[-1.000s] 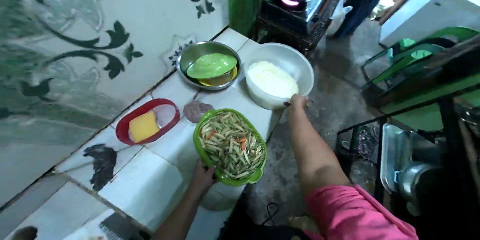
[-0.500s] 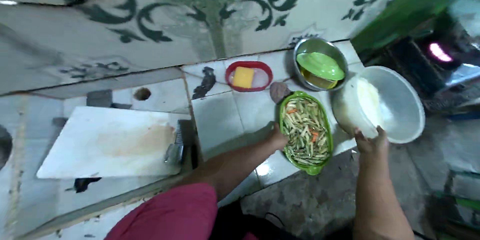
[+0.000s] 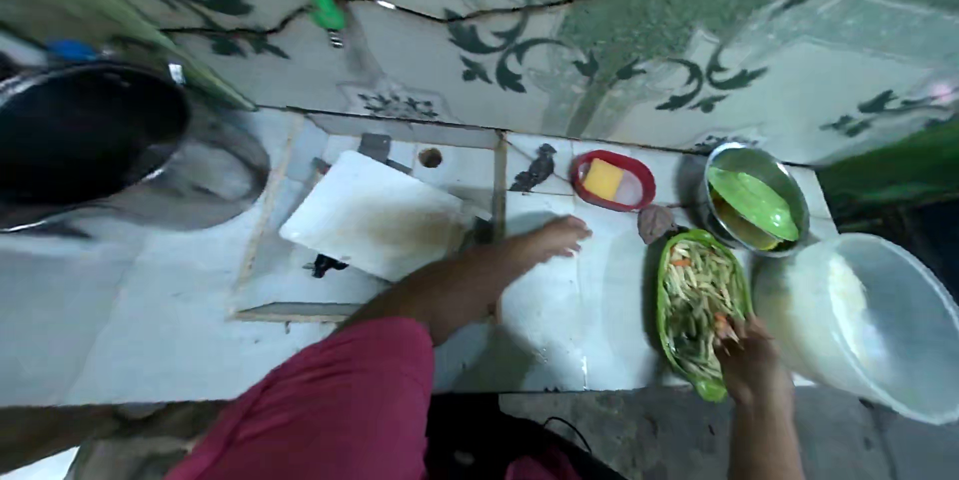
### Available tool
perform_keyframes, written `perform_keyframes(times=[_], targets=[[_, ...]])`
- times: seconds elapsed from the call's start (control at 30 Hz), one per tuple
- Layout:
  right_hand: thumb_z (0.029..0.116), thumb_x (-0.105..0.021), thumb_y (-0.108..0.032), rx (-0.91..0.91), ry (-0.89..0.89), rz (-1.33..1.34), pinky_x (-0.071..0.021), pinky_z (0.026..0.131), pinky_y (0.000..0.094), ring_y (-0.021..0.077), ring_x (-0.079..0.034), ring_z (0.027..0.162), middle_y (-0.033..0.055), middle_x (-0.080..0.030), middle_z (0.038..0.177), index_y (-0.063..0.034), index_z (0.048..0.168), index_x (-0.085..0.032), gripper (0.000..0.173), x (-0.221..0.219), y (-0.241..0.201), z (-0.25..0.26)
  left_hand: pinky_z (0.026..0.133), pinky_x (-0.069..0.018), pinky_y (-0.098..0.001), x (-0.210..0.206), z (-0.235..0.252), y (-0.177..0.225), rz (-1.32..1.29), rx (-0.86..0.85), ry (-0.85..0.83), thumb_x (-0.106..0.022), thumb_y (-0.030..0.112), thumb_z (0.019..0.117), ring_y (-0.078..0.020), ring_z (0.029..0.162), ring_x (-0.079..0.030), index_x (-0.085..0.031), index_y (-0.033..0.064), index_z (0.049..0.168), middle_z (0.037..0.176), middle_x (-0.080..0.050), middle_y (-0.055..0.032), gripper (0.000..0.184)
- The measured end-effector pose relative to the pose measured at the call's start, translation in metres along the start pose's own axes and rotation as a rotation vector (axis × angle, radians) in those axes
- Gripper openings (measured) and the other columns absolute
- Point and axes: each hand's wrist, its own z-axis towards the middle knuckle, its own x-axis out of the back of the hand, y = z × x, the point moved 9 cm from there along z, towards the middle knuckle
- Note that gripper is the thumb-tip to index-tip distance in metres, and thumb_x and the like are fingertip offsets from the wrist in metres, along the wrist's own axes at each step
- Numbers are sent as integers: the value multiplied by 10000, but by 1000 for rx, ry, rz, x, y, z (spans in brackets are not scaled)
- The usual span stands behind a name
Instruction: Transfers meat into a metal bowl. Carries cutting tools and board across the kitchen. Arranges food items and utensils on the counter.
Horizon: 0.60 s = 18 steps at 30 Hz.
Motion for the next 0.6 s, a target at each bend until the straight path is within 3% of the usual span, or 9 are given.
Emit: perform_keyframes(times=[0.07, 0.17, 0.23, 0.3, 0.37, 0.43, 0.5, 0.57, 0.6], targets=[[1117, -365, -261, 38, -91, -27, -569, 625, 275, 104, -645, 708, 29, -660, 1028, -86, 1444, -416, 375, -44, -1, -14, 1012, -505, -504, 100, -22, 37, -45, -103, 232, -521, 202, 1075, -363, 1248, -587, -407, 29, 1520, 1458, -522, -245, 490], [1101, -356, -143, 66, -191, -27, -586, 605, 292, 112, -645, 643, 9, -654, 856, -50, 1308, -490, 264, -113, 2, -39, 943, -560, -414, 239, -102, 81, -193, -290, 583, -531, 164, 1049, -287, 1159, -639, -321, 27, 1545, 1436, -525, -226, 556], [1092, -373, -104, 53, -248, -38, -597, 615, 295, 117, -658, 644, 12, -659, 823, -28, 1262, -517, 236, -157, 11, -62, 830, -581, -353, 306, -161, 92, -324, -372, 741, -511, 163, 1028, -226, 1000, -660, -327, 32, 1515, 1328, -547, -196, 537], [1083, -402, -83, 30, -287, -57, -599, 627, 305, 135, -665, 663, 41, -664, 846, -6, 1265, -523, 232, -196, 20, -89, 839, -575, -358, 352, -206, 105, -285, -418, 809, -524, 191, 1023, -226, 1032, -648, -280, 44, 1537, 1369, -521, -195, 588], [1083, -430, -82, 3, -307, -77, -596, 637, 309, 146, -671, 678, 69, -683, 880, 9, 1278, -535, 240, -231, 31, -118, 930, -566, -412, 385, -239, 142, -6, -529, 845, -590, 180, 1001, -271, 1208, -607, -179, 51, 1585, 1501, -451, -213, 726], [1079, -455, -86, -23, -332, -119, -591, 661, 309, 149, -671, 710, 82, -684, 929, 16, 1296, -540, 255, -261, 44, -146, 1034, -522, -477, 391, -260, 193, 416, -659, 809, -631, 156, 985, -354, 1350, -514, -152, 43, 1609, 1596, -319, -251, 795], [1071, -483, -79, -44, -342, -139, -593, 687, 322, 160, -676, 741, 101, -687, 965, 27, 1294, -553, 256, -282, 57, -167, 1091, -464, -546, 378, -262, 229, 784, -695, 704, -571, 185, 1041, -404, 1365, -499, -260, 60, 1597, 1588, -354, -253, 649], [1070, -494, -78, -60, -337, -155, -594, 710, 332, 168, -680, 766, 113, -687, 990, 31, 1288, -567, 255, -294, 69, -182, 1057, -453, -639, 363, -259, 246, 1026, -696, 629, -514, 217, 1083, -439, 1285, -573, -408, 91, 1540, 1499, -496, -239, 487], [1072, -491, -80, -62, -333, -179, -592, 718, 332, 169, -681, 778, 121, -687, 1007, 31, 1289, -572, 257, -299, 73, -188, 1049, -428, -694, 358, -258, 251, 1110, -706, 601, -517, 219, 1085, -478, 1283, -561, -426, 96, 1533, 1493, -497, -252, 474]])
